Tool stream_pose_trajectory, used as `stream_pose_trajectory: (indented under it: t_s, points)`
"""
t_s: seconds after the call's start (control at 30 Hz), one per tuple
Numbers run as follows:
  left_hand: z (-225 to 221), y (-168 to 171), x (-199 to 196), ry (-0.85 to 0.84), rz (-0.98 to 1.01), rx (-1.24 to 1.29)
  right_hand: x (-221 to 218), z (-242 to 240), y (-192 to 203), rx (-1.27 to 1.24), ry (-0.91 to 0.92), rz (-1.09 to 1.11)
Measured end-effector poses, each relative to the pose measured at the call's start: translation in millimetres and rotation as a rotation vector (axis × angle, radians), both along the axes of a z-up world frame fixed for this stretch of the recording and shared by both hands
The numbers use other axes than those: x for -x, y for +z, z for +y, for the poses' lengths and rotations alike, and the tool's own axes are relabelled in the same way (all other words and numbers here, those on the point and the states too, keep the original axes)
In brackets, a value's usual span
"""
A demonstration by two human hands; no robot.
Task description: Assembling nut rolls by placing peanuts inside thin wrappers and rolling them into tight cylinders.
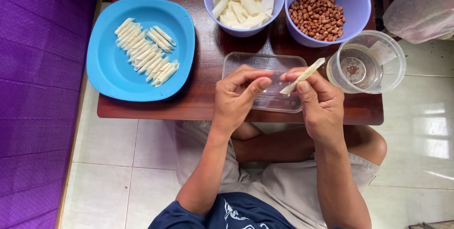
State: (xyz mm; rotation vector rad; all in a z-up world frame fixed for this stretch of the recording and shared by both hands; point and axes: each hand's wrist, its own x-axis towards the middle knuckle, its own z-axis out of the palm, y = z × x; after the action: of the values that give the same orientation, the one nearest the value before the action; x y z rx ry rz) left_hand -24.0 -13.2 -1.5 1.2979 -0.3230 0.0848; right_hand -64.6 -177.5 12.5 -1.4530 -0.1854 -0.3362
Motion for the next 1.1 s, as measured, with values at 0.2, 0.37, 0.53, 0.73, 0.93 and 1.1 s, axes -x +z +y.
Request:
stream_pose_trajectory:
  t_s: [0.2,0.37,0.53,0.73,0.93,1.1]
  points:
    - [-12.8,9.2,-2.6,-0.125,-0.191,-0.083,5.1,3.6,14.3,0.296,0.064,-0.005]
    - [-5.6,14.4,-7.6,-0.061,-0.188,-0.064,4.0,-0.6,15.7,0.442,0.098,-0.053]
    - [-0.2,6.3,-13.7,-0.074,-0.194,-0.152,1.6,-0.1,15.8,0.467,0.095,-0.052]
    - [8.7,9.3,-21.1,0.031,-0.197,-0.055,-2.9,2.6,10.3,0.476,0.078,-0.04]
    - [-4.5,12.2,-4.1,0.014,-0.104,-0.075,-9.2,5.4,0.0,0.254,-0.009,0.032]
    - [-1.9,18.5,-4.2,0.036,-0.184,-0.081,-10.0,10.6,-1.0,0.142,-0.089,0.061]
